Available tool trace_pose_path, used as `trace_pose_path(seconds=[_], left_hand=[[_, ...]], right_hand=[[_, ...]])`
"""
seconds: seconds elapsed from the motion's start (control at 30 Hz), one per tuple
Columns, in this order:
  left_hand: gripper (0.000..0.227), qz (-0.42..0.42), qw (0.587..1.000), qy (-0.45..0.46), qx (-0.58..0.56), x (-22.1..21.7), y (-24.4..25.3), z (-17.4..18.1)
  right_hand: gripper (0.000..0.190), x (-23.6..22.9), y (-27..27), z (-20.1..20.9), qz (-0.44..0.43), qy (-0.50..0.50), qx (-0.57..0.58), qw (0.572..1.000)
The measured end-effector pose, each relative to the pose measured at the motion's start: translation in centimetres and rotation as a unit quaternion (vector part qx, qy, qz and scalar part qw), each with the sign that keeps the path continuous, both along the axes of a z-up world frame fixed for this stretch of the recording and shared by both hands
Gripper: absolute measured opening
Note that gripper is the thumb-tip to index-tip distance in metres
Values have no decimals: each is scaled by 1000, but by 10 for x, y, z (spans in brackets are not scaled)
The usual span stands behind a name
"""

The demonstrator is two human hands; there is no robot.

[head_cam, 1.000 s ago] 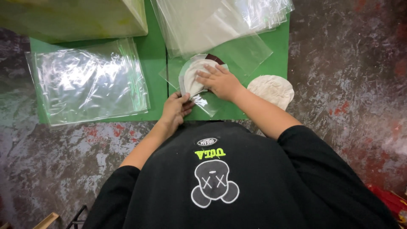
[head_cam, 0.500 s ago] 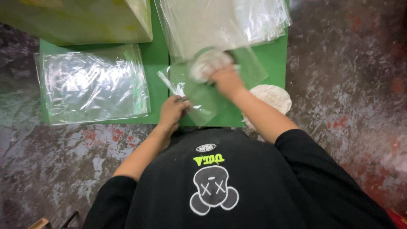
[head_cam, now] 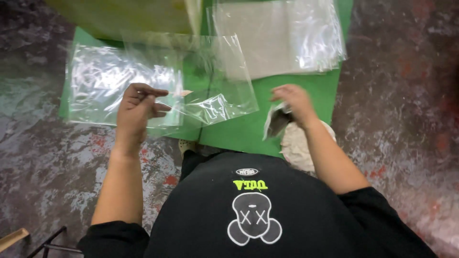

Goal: The person wipes the surface of clear plastic sheets using a white cloth. They handle the sheets one by one, wiping them down and then stacking them on a green table.

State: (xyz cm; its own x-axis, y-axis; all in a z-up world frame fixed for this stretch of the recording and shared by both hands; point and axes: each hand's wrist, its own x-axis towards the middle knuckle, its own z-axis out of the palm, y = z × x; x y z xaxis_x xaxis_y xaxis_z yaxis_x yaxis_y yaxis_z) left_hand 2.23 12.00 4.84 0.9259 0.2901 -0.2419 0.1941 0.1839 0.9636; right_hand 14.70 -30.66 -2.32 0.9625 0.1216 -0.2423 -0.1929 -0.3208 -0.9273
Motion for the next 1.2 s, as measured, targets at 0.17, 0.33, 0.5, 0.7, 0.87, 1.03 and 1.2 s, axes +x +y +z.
trace_pose_path(seconds=[0.17, 0.33, 0.5, 0.7, 0.87, 1.03, 1.2], left_hand=[[15, 4, 999, -19, -33, -15, 69, -9], [18, -36, 999, 3, 2, -25, 151, -10], [21, -24, 994, 19, 107, -22, 232, -39], [36, -1, 949, 58, 311, -5, 294, -116], [43, 9, 891, 57, 449, -1, 300, -146], [78, 31, 818, 6, 575, 0, 300, -169], [88, 18, 799, 108, 591, 16, 239, -133]], right_hand=[[70, -15, 106, -7, 176, 169, 50, 969], [32, -20, 183, -30, 144, 259, 123, 947], [23, -32, 253, -36, 200, 184, -14, 962], [30, -36, 290, -87, 208, 137, -207, 946], [38, -37, 302, -83, 216, 94, -336, 912], [51, -31, 291, -61, 220, 144, -351, 899], [38, -37, 241, 49, 75, 149, -181, 969]])
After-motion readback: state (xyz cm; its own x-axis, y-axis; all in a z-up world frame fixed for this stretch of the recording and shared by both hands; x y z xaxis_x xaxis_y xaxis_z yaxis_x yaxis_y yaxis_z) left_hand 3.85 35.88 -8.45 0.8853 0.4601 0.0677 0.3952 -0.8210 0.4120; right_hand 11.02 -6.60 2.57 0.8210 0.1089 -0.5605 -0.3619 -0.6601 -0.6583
